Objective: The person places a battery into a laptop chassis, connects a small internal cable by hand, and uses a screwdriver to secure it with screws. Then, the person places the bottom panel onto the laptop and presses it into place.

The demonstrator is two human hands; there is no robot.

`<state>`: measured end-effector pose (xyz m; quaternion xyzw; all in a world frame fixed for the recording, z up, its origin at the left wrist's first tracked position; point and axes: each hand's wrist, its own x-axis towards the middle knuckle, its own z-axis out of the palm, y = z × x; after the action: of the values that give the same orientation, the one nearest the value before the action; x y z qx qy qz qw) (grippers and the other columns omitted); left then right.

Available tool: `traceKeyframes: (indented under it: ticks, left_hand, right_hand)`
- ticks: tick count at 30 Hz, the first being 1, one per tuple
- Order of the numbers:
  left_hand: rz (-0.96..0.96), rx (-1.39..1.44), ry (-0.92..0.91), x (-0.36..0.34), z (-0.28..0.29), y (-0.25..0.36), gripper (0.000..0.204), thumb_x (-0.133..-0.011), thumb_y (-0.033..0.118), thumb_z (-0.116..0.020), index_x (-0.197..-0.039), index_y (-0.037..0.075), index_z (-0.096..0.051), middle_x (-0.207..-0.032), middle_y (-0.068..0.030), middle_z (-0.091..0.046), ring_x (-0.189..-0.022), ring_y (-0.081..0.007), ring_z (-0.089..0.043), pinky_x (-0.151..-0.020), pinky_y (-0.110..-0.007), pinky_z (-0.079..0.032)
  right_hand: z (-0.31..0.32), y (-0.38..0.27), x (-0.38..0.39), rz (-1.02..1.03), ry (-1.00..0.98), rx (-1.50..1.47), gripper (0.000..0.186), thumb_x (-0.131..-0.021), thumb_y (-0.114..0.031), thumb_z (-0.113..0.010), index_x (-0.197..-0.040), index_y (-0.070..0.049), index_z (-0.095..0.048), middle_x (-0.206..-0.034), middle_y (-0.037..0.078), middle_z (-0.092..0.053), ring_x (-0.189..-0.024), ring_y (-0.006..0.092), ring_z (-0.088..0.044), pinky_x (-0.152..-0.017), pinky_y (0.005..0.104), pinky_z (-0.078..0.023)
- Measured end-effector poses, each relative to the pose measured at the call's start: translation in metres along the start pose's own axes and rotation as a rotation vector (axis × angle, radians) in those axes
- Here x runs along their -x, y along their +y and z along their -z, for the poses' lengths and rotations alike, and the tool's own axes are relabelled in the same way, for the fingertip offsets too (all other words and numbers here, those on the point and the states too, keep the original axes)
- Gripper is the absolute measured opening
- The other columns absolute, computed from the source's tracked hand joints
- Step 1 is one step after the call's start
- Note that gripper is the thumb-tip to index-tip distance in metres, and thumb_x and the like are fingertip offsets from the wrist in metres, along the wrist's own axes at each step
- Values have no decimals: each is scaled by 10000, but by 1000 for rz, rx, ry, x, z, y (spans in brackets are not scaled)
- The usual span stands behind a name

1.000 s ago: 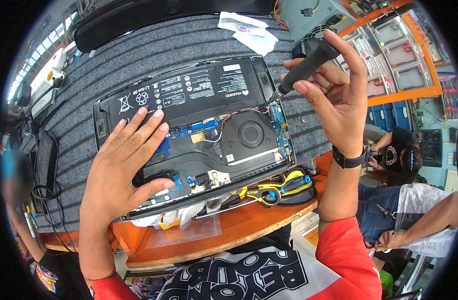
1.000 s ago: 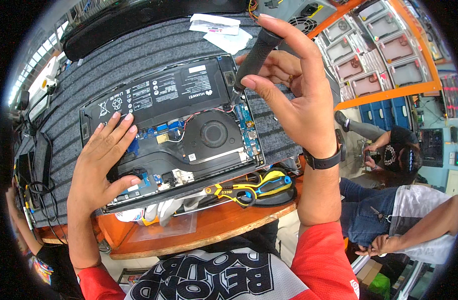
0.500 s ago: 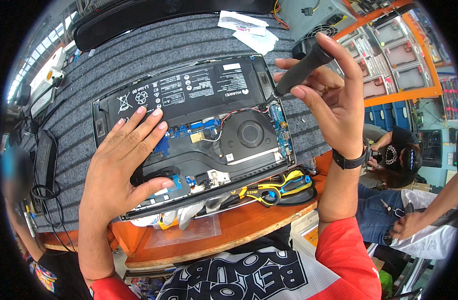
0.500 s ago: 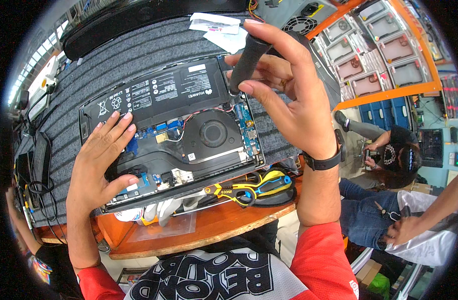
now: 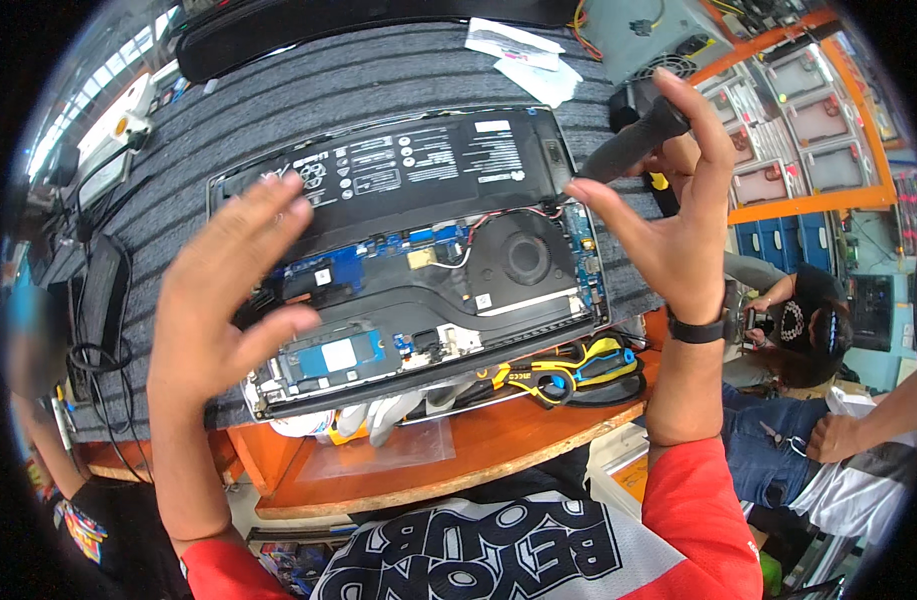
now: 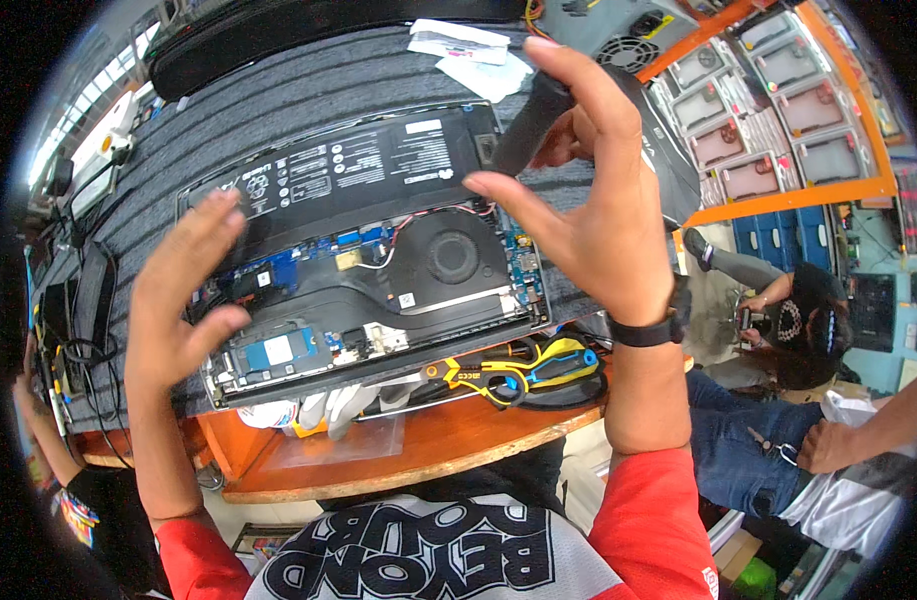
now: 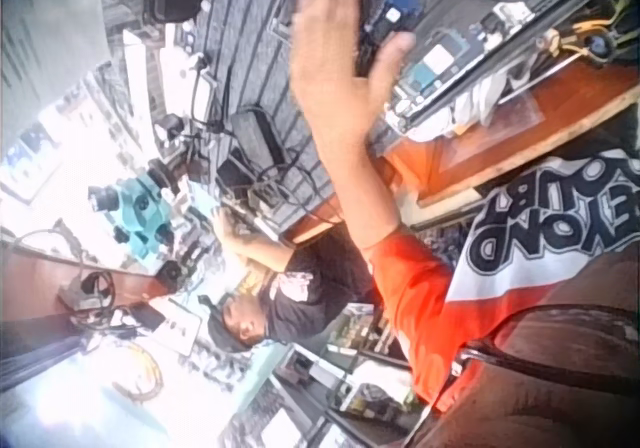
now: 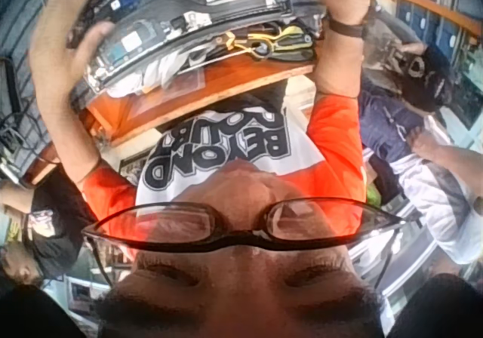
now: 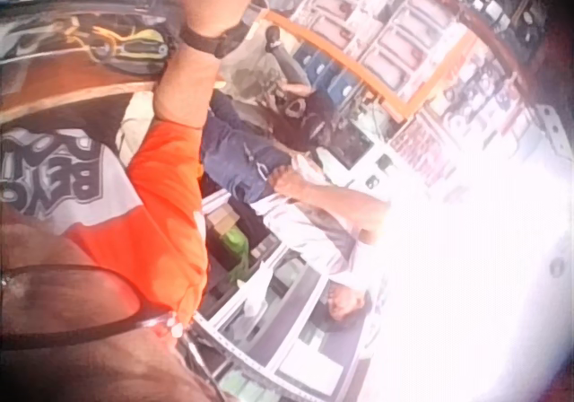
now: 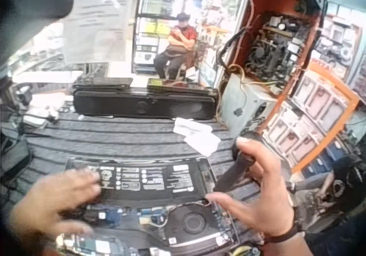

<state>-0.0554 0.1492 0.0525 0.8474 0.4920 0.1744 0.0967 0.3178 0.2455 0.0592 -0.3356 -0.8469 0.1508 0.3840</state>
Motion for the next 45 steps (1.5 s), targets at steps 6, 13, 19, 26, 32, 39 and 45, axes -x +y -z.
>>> traceKeyframes:
  ticks: [6, 13, 19, 26, 32, 39, 45]
  left_hand:
    - [267, -53, 233, 24, 43, -33, 308, -921, 138, -735, -1197, 1, -717, -1151, -135, -729, -1059, -243, -685, -953, -354, -514]
    - [469, 149, -15, 62, 59, -73, 224, -874, 136, -766, -1030, -21, -731, -887, -106, -715, -797, -166, -641, -767, -318, -525]
    - [423, 87, -71, 54, 47, -67, 212, -857, 139, -772, -981, -23, -715, -842, -119, -697, -742, -207, -645, -704, -345, -534]
    - [325, 39, -66, 44, 38, -68, 139, -823, 84, -750, -907, -12, -694, -894, -131, -688, -805, -258, -673, -747, -348, -539]
    - [425, 115, -8, 39, 31, -53, 106, -770, -46, -680, -853, -35, -615, -801, -106, -578, -750, -215, -597, -712, -326, -479]
    - [384, 95, 46, 34, 22, -55, 161, -747, -49, -676, -868, -23, -573, -800, -106, -556, -728, -227, -572, -683, -336, -469]
    - [475, 53, 79, 33, 30, -51, 158, -769, -46, -654, -849, 5, -528, -799, -64, -553, -752, -168, -554, -663, -298, -430]
  right_hand:
    - [2, 0, 12, -132, 35, 94, 944, -829, 75, -800, -1600, -66, -274, -1350, 172, -644, -971, 154, -684, -808, 273, -558]
    - [7, 3, 12, -214, -13, 20, 880, -937, 61, -709, -1641, -98, -205, -1257, 150, -675, -971, 122, -654, -870, 262, -519]
    - [-10, -5, 6, -130, 95, -25, 870, -882, 16, -809, -1602, -72, -327, -1073, 74, -661, -911, 103, -637, -818, 249, -512]
    - [-3, -11, 3, -156, 78, 29, 900, -838, 24, -834, -1588, -70, -345, -1059, 74, -676, -912, 92, -616, -770, 242, -516]
    - [-5, -8, 2, -79, 94, 19, 860, -827, 10, -831, -1557, -85, -387, -1090, 92, -665, -872, 126, -632, -767, 260, -540]
    - [-6, -11, 4, -73, 94, 16, 853, -811, 46, -822, -1544, -95, -409, -1198, 125, -690, -925, 148, -683, -764, 279, -564]
    - [-8, -11, 3, -31, 112, -8, 851, -803, 32, -840, -1532, -75, -415, -1199, 119, -692, -975, 150, -685, -777, 279, -563]
